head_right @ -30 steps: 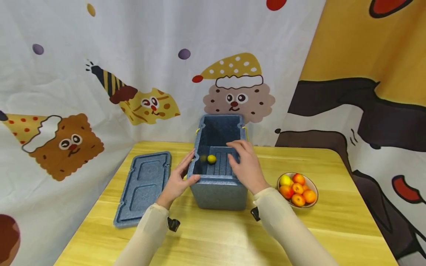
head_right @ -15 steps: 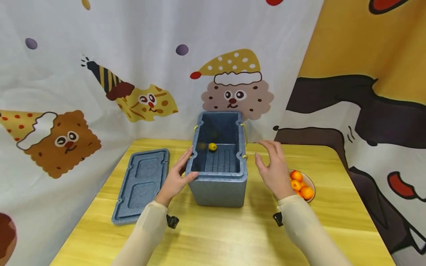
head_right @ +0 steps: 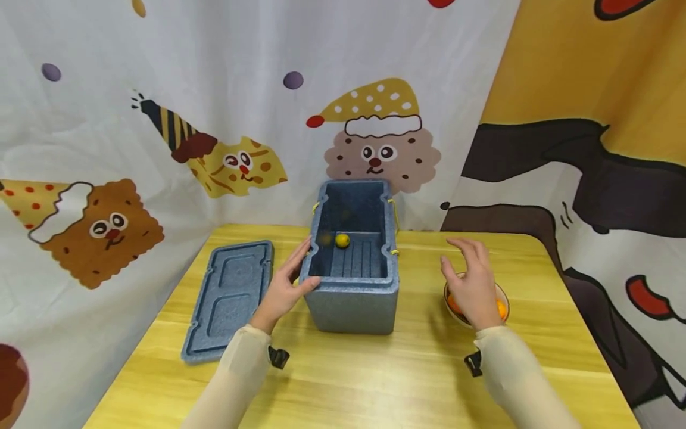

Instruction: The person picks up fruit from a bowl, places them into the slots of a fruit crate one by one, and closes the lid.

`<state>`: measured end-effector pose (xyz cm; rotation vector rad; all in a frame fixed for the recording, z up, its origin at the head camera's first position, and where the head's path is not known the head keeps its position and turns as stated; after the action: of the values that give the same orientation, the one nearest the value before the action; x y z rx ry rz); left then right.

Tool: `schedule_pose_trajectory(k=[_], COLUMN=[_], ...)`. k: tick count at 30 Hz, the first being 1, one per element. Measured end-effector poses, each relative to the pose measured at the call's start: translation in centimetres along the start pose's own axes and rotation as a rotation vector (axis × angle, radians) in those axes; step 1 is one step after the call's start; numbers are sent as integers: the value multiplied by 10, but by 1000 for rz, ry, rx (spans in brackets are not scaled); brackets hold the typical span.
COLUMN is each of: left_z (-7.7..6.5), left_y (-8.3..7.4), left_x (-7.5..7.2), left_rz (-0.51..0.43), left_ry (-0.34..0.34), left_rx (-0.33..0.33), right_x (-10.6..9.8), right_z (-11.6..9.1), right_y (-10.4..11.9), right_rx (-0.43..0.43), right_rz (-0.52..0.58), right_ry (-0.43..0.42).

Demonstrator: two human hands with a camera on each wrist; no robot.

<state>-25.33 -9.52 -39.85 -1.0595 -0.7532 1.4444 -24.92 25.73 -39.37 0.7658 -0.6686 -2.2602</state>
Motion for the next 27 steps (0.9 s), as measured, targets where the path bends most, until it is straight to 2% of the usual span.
schedule_pose_trajectory(k=[4,10,14,20,27], left_z=[3,0,-2,-2,0], left_y=[-3,-1,-1,-1,1], left_x=[-3,0,1,1,1], left_rz=[-4,4,-4,-16,-13], left_ry=[-25,-3,-7,-13,-15], left_rx=[8,9,3,0,-3], right_x=[-11,-33,-42,-46,-33], right_z=[0,-16,-27,-36,-47], right_y=[-21,-60,-79,-91,-91], right_rx=[58,179,193,217,244], right_rz=[-48,-113,-129,-166,-159], right_ry=[14,76,105,161,281])
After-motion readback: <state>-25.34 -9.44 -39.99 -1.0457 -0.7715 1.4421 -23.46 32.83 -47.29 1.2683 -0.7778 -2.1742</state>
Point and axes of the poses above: each hand's wrist, its own z-axis towards the middle knuckle, its own x-axis out of the palm, y = z × x, the point moved 8 cm from there along z, towards the middle knuckle, and after that the axes turned 14 degrees about -y, right-handed, at the moved point
